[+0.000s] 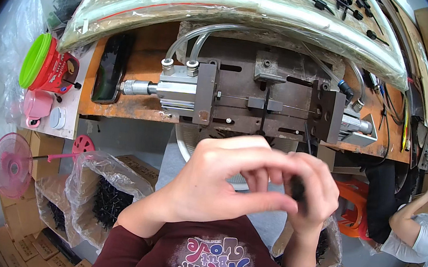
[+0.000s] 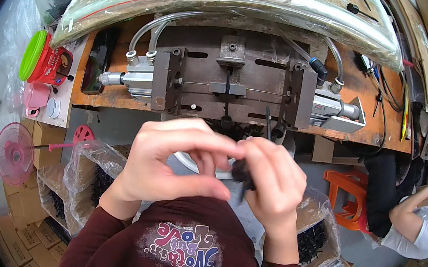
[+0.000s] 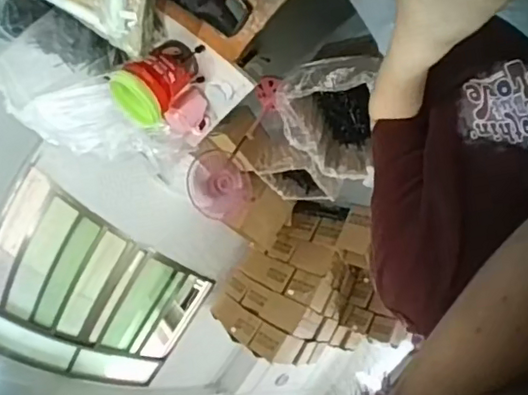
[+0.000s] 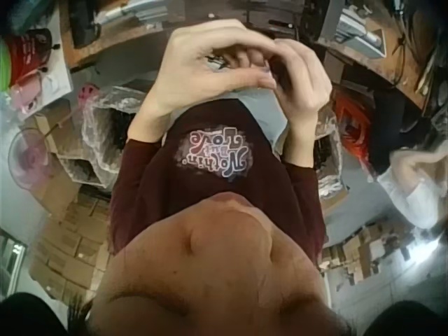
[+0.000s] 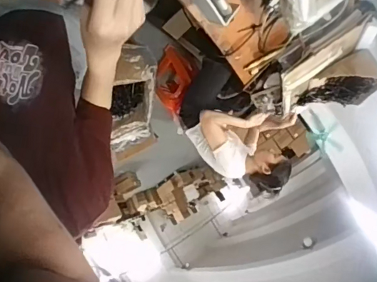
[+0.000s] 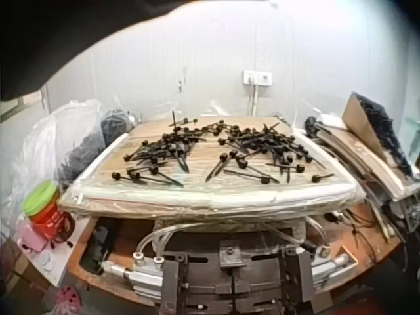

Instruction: The recorder is assembling electrical wire sets using a pneumatic press machine at a workshop workbench.

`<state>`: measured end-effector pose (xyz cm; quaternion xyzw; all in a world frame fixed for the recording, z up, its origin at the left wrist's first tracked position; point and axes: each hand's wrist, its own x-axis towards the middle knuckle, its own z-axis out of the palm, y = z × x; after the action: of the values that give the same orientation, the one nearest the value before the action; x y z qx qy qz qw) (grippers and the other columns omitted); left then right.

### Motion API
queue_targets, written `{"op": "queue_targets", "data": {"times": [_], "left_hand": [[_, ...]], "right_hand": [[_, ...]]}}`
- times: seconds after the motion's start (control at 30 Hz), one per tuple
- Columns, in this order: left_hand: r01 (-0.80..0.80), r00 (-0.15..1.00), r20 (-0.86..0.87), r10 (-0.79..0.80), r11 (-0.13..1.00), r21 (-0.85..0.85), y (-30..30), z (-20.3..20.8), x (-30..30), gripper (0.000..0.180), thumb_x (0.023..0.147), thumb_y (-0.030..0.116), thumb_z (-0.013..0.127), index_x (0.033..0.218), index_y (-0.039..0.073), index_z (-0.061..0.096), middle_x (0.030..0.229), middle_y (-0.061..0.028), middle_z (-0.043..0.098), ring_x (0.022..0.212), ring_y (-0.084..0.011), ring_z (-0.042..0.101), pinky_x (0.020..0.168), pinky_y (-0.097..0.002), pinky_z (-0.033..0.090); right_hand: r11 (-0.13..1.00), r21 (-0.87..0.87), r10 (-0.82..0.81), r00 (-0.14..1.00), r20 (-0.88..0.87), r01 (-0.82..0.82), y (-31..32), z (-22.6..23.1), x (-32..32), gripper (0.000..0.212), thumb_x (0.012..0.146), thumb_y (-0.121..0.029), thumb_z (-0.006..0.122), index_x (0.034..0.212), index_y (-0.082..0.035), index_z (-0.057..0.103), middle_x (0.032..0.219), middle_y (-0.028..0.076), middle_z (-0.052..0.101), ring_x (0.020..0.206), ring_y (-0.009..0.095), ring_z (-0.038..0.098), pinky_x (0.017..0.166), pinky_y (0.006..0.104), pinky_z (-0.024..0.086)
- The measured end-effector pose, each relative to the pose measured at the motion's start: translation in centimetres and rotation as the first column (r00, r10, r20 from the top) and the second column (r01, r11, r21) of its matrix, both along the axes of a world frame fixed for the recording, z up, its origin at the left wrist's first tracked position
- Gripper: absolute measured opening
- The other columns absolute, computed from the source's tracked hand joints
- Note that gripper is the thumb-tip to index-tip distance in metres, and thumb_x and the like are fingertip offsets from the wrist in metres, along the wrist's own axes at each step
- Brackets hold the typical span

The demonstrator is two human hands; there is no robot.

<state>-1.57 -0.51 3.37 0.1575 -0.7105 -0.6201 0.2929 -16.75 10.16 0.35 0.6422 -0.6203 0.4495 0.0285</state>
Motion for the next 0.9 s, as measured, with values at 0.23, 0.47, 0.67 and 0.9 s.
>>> {"op": "queue_targets", "data": {"times": [0.23,0.47,0.67,0.9], "left_hand": [[0.008,1.000,-0.018,-0.007,0.998,0.067,0.3,-0.2,1.8,0.030,0.067,-0.001,0.082,0.096,0.000,0.073,0.085,-0.0078,0.065,0.070,-0.0134,0.064,0.063,-0.0231,0.054],[-0.147,0.934,0.095,0.345,0.611,-0.778,-0.5,-3.9,0.1,0.027,0.070,0.005,0.076,0.096,0.000,0.068,0.113,-0.0115,0.066,0.087,-0.0236,0.067,0.077,-0.0336,0.055],[-0.082,0.882,0.165,0.441,0.489,-0.868,-0.8,-4.4,-0.8,0.023,0.071,0.009,0.074,0.092,0.003,0.069,0.120,-0.0097,0.065,0.071,-0.0191,0.066,0.067,-0.0290,0.053],[-0.080,0.880,0.174,0.442,0.500,-0.862,-1.0,-4.3,-1.0,0.023,0.070,0.010,0.076,0.091,0.005,0.070,0.120,-0.0079,0.066,0.067,-0.0173,0.065,0.062,-0.0269,0.051]], "right_hand": [[0.981,-0.189,-0.069,0.990,-0.124,0.044,-0.3,-0.8,0.0,0.029,0.072,-0.001,0.078,0.100,0.003,0.069,0.094,0.016,0.068,0.069,0.024,0.065,0.057,0.0298,0.052],[0.994,-0.056,-0.021,0.674,0.739,0.092,0.7,0.0,0.1,0.051,0.078,0.002,0.074,0.117,-0.001,0.042,0.088,0.019,0.069,0.054,0.007,0.055,0.047,0.0160,0.042],[0.995,0.026,0.012,0.369,0.929,-0.095,1.4,0.4,-0.5,0.057,0.070,0.008,0.075,0.116,0.000,0.042,0.074,0.015,0.068,0.043,0.006,0.047,0.040,0.0158,0.034],[0.984,0.066,-0.014,0.302,0.953,-0.163,1.4,-0.3,-0.7,0.058,0.064,0.008,0.080,0.110,-0.001,0.047,0.069,0.009,0.067,0.045,0.004,0.049,0.040,0.0157,0.032]]}}
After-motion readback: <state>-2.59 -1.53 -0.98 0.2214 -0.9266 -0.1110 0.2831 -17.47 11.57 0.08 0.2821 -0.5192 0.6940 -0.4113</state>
